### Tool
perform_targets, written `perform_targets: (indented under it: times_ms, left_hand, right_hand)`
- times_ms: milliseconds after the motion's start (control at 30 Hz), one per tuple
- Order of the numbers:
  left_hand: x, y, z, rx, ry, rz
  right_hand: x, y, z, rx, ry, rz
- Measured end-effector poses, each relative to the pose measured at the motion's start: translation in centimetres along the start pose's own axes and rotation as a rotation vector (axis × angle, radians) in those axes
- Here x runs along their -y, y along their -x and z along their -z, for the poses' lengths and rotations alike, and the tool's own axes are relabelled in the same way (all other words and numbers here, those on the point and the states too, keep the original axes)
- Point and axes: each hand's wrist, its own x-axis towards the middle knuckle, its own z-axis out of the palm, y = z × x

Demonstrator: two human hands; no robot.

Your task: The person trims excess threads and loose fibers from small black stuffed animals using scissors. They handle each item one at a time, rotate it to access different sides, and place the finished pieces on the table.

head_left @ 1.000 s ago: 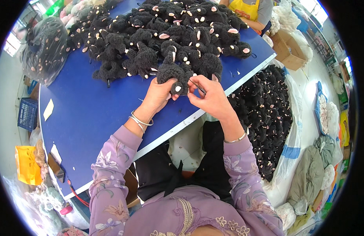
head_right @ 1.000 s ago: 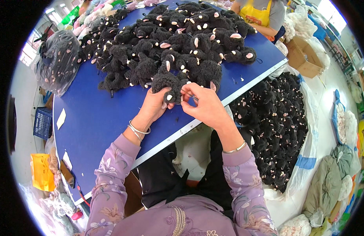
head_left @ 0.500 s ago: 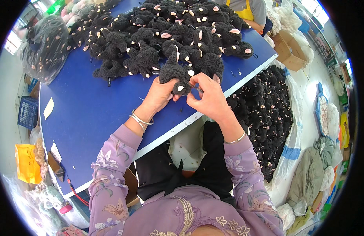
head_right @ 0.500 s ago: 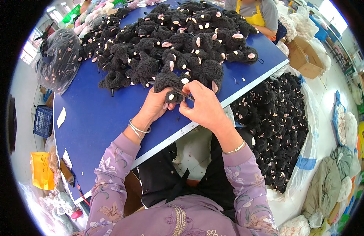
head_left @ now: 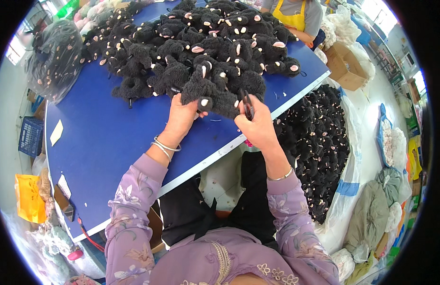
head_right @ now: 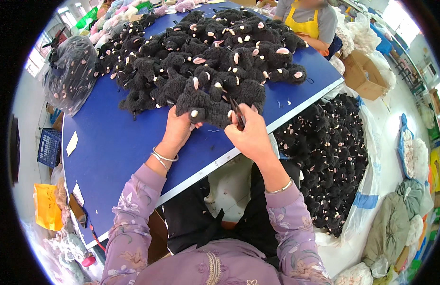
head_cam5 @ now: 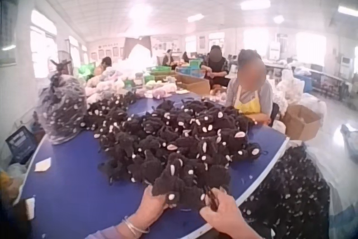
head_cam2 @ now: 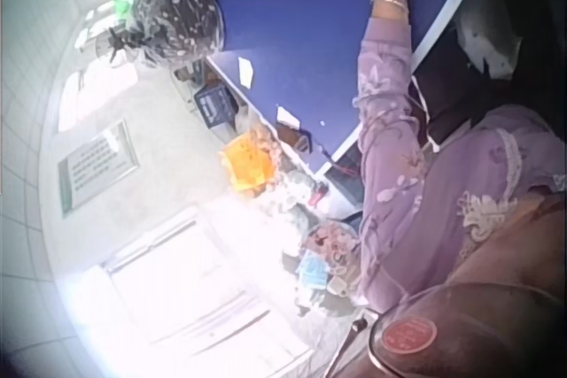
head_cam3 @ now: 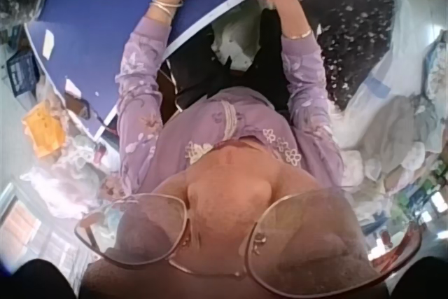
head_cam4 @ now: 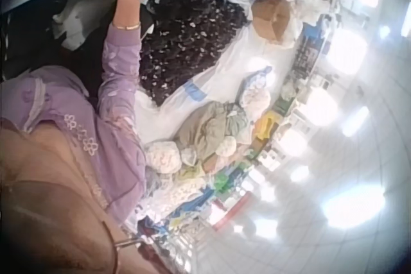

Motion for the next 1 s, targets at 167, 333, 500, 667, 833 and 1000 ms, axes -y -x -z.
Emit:
perform_targets:
  times_ms: [167, 333, 500, 667, 833, 1000]
  left_hand:
    - [0.2, -0.3, -0.4, -0.013, 0.063, -0.018]
    - [0.1, -0.1, -0.5, -0.009, 0.141, 0.006]
    - [0.3, -0.1, -0.5, 0.019, 0.173, -0.002]
    - [0.2, 0.1, -0.5, 0.029, 0.173, 0.015]
    - [0.9, 0.2, -0.6, -0.031, 0.073, 0.005]
    - [0.5, 1.1, -0.9, 0.019, -0.195, 0.022]
  right_hand:
    - [1.0, -0.2, 0.1, 0.036, -0.243, -0.236]
    - [0.5, -0.2, 0.5, 0.034, -0.452, -0.175]
    - [-0.3, -0.8, -0.2, -0.047, -0.234, -0.018]
    - [0.8, -0.7, -0.6, -0.031, -0.135, 0.018]
    - [0.7, -0.8, -0.7, -0.079, -0.082, 0.089]
    - [-0.6, -1.2, 0.0, -0.043, -0.278, -0.134]
